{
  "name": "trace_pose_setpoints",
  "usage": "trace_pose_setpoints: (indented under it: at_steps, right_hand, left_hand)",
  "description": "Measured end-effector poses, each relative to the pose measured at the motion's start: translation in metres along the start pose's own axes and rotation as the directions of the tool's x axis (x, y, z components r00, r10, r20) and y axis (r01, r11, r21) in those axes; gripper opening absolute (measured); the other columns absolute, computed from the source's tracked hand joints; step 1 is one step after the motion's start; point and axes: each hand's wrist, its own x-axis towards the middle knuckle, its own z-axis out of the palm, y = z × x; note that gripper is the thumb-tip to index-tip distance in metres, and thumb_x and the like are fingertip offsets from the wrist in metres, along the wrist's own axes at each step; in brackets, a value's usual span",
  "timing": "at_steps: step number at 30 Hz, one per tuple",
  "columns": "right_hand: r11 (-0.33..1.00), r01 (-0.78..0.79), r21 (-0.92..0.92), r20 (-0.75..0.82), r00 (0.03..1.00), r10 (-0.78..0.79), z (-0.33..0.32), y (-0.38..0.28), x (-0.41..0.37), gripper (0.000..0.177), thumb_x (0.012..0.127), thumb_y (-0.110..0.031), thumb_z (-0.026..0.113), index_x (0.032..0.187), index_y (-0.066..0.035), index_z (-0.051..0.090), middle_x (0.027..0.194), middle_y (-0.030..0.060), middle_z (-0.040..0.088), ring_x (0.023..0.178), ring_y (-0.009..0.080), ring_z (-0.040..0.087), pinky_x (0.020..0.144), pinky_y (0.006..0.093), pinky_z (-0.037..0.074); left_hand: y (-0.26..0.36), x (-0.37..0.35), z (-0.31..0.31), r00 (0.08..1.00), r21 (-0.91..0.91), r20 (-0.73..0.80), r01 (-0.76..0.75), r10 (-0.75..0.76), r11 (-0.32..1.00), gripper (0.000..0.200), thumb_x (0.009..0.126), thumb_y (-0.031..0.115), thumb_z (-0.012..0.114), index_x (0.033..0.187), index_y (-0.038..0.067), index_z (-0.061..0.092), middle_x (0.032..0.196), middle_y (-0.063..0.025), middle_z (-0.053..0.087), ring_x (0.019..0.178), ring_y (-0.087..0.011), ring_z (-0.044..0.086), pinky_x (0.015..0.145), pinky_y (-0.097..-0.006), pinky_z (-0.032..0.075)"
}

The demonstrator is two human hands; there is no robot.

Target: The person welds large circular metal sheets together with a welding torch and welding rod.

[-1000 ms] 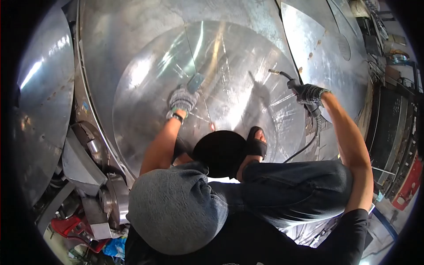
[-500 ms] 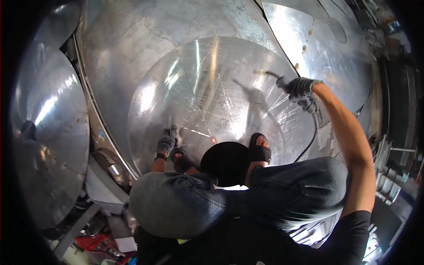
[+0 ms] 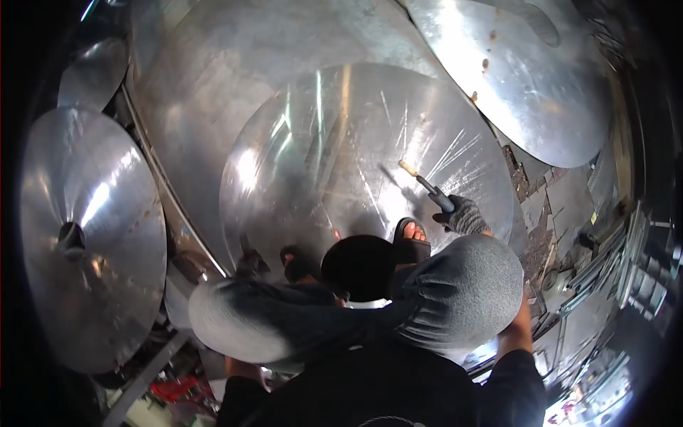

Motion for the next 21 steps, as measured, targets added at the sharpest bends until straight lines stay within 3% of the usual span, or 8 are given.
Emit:
trace_pose_setpoints:
  at_steps: [2,5,9,13,15,17,18,21]
  right_hand:
    - [0.999,0.054,0.008,0.008,0.999,-0.054,0.036,0.06,0.027,0.059,0.084,-0.042,0.089,0.122,-0.001,0.068,0.095,0.0202,0.077,0.081,0.0245,0.078,0.072,0.0375,0.061]
    - [0.975,0.222,0.021,-0.079,0.972,-0.22,0.005,0.025,0.123,0.06,0.084,-0.043,0.089,0.122,-0.001,0.068,0.096,0.0204,0.077,0.082,0.0252,0.077,0.073,0.0378,0.061]
    - [0.942,0.334,0.042,-0.114,0.938,-0.328,-0.007,0.0,0.127,0.061,0.083,-0.043,0.089,0.122,0.0,0.069,0.098,0.0206,0.076,0.084,0.0261,0.077,0.074,0.0382,0.061]
    - [0.944,0.323,0.065,-0.093,0.944,-0.317,0.005,0.06,0.11,0.063,0.082,-0.043,0.09,0.122,0.0,0.069,0.099,0.0209,0.076,0.086,0.027,0.077,0.076,0.0386,0.061]
    - [0.951,0.299,0.079,-0.056,0.954,-0.295,0.025,0.105,0.097,0.063,0.082,-0.043,0.09,0.122,0.0,0.069,0.1,0.0211,0.076,0.087,0.0274,0.077,0.076,0.0388,0.06]
    - [0.946,0.311,0.091,-0.049,0.95,-0.308,0.035,0.12,0.1,0.064,0.082,-0.044,0.09,0.122,0.001,0.069,0.1,0.0212,0.076,0.088,0.0278,0.077,0.077,0.039,0.06]
    - [0.938,0.335,0.091,-0.057,0.942,-0.331,0.033,0.117,0.112,0.064,0.081,-0.044,0.09,0.123,0.001,0.069,0.101,0.0213,0.076,0.089,0.0281,0.077,0.077,0.0391,0.06]
    - [0.913,0.398,0.095,-0.042,0.918,-0.395,0.041,0.108,0.126,0.065,0.081,-0.044,0.09,0.123,0.001,0.069,0.102,0.0215,0.076,0.09,0.0287,0.076,0.078,0.0394,0.06]
  left_hand:
    - [0.002,-0.038,-0.016,0.998,-0.008,-0.001,0.058,-0.058,0.998,0.052,0.107,0.05,0.058,0.117,0.0,0.07,0.112,-0.0198,0.077,0.104,-0.0385,0.074,0.09,-0.0445,0.056]
    - [0.057,0.01,-0.071,0.993,-0.034,-0.118,-0.03,0.025,0.999,0.05,0.108,0.048,0.058,0.118,0.0,0.07,0.112,-0.0196,0.077,0.105,-0.0379,0.074,0.09,-0.0442,0.056]
    - [0.107,-0.031,-0.138,0.983,-0.051,-0.177,-0.055,0.045,0.997,0.048,0.108,0.046,0.059,0.119,0.0,0.069,0.113,-0.0193,0.077,0.105,-0.0371,0.074,0.09,-0.0438,0.056]
    - [0.13,-0.078,-0.158,0.992,-0.083,-0.124,0.0,-0.011,0.997,0.046,0.108,0.043,0.06,0.119,0.0,0.069,0.114,-0.019,0.077,0.106,-0.0364,0.074,0.089,-0.0434,0.056]
    - [0.135,-0.065,-0.174,0.932,0.129,-0.204,-0.277,0.299,0.952,0.035,0.107,0.033,0.064,0.121,0.001,0.068,0.109,-0.0192,0.077,0.102,-0.0373,0.073,0.085,-0.0426,0.057]
    - [0.2,-0.05,-0.185,0.964,0.567,-0.114,-0.135,0.24,0.812,0.032,0.105,0.03,0.065,0.121,0.002,0.067,0.102,-0.0218,0.074,0.1,-0.0419,0.071,0.087,-0.0462,0.057]
    - [0.215,-0.033,-0.188,0.947,0.703,-0.042,-0.199,0.319,0.682,0.03,0.104,0.029,0.064,0.119,0.003,0.068,0.1,-0.0226,0.073,0.098,-0.0436,0.071,0.086,-0.0481,0.057]
    - [0.246,0.004,-0.188,0.896,0.845,0.19,-0.357,0.401,0.397,0.03,0.101,0.027,0.064,0.116,0.003,0.069,0.097,-0.0249,0.071,0.099,-0.0451,0.069,0.087,-0.0518,0.055]
